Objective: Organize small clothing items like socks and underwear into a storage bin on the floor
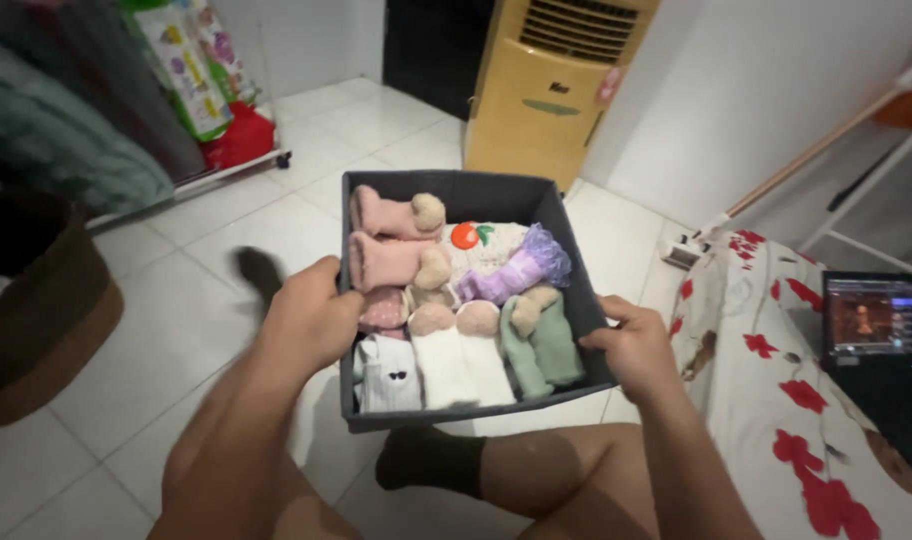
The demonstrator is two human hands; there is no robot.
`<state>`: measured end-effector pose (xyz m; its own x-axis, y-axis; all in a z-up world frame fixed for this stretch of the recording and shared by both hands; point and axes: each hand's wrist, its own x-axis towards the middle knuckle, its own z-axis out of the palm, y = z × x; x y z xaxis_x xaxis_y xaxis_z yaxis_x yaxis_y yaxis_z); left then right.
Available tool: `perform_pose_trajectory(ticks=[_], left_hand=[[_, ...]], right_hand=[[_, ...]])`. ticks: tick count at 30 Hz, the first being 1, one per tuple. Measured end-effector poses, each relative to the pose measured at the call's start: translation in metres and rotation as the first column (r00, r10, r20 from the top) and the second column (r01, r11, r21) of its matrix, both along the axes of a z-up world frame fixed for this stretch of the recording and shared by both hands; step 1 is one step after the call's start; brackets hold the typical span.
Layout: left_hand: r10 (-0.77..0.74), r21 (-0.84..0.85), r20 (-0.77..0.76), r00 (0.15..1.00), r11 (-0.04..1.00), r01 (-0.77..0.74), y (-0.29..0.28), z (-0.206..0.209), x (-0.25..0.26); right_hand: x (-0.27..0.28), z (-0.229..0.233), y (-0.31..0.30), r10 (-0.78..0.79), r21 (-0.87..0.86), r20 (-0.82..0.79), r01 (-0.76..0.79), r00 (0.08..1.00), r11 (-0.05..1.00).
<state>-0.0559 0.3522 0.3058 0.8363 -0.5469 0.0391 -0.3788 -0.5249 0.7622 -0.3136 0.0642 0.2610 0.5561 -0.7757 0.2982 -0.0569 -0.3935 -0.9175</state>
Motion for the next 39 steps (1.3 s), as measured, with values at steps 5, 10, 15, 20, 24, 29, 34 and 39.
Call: perform_pose_trajectory(ticks=[5,10,15,20,24,29,34,39], left_hand=[[0.000,-0.008,-0.063,0.998,1.000,-0.001,0.003,0.017,0.003],[0.045,-0.013,-0.090,0.995,0.999,-0.046,0.000,0.022,0.014],[0.152,-0.117,0.147,0.977,0.984,-0.135,-0.005,0.043,0.001],[0.254,-0.056,0.119,0.960,0.967,-0.249,-0.033,0.009,-0.028],[0.313,0.131,-0.058,0.948,0.944,-0.304,-0.081,-0.032,-0.062],[0.223,0.071,-0.072,0.972,0.973,-0.218,-0.151,-0.170,-0.079],[0.185,0.167,-0.167,0.968,0.973,-0.158,-0.211,-0.299,-0.127],[-0.010,0.190,-0.304,0.953,0.979,0.071,-0.250,-0.348,-0.156]], right_hand=[[0.018,0.022,-0.007,0.114,-0.108,0.013,-0.112,0.993,0.988],[0.040,0.063,-0.015,0.137,-0.235,-0.052,-0.146,0.989,0.961],[0.055,0.091,-0.024,0.253,-0.152,-0.017,-0.253,0.967,0.955],[0.058,0.043,-0.078,0.390,-0.102,-0.009,-0.389,0.921,0.916],[0.046,-0.011,-0.139,0.395,-0.075,-0.098,-0.403,0.913,0.912],[0.012,-0.117,-0.204,0.357,0.036,-0.193,-0.357,0.914,0.933],[-0.058,-0.242,-0.285,0.354,-0.072,-0.298,-0.390,0.887,0.918],[-0.083,-0.289,-0.326,0.338,0.165,-0.337,-0.298,0.879,0.940]])
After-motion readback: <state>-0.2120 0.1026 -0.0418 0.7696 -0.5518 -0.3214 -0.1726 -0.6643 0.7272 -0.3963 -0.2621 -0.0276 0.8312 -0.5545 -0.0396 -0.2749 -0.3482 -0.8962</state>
